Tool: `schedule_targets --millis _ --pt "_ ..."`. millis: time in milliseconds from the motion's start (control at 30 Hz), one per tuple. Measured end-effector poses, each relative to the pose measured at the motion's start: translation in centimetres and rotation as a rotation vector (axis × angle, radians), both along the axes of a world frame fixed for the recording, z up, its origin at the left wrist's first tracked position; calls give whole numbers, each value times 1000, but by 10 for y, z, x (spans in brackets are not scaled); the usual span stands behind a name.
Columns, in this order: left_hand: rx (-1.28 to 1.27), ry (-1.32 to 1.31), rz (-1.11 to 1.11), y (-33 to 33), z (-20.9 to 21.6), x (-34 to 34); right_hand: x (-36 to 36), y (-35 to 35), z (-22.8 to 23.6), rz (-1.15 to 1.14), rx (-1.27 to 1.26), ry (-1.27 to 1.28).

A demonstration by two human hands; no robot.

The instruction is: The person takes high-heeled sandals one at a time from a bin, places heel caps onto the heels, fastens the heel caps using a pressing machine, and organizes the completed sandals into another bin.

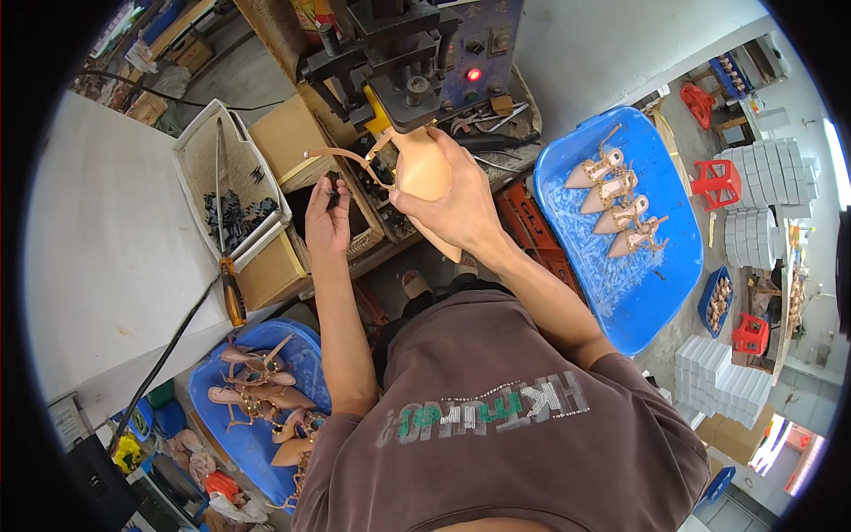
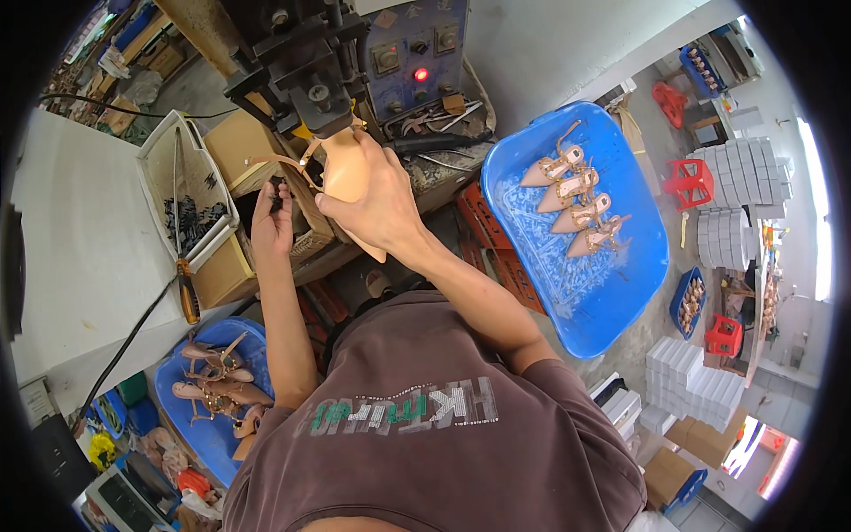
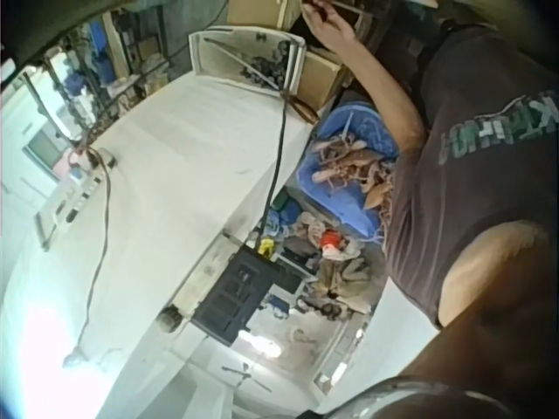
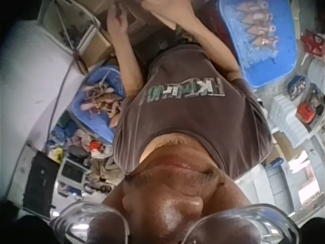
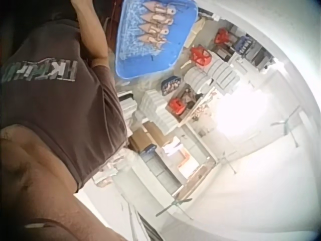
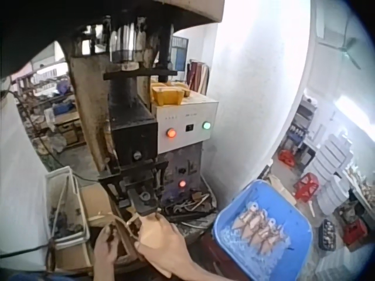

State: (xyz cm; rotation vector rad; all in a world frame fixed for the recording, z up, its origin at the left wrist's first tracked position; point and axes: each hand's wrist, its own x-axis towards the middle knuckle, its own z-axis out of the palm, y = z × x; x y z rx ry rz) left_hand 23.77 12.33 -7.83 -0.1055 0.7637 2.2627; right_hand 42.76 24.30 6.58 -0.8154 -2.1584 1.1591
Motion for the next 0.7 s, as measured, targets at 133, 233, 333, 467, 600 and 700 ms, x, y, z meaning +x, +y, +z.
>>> schedule_targets --millis 133,233,333,467,600,700 --pt "27 11 -10 -2 5 3 2 -2 4 -2 -2 -29" --pt "178 20 -93 -9 -3 -5 2 -5 7 11 1 -33" --pt "102 46 -88 -6 0 -3 4 -3 9 45 0 -58" --pt "110 75 -92 -5 7 1 4 3 8 63 -14 -104" --pt "21 79 -43 -3 14 4 6 7 8 87 -3 -131" --pt "-10 35 -38 -6 16 5 7 6 11 89 -23 -139"
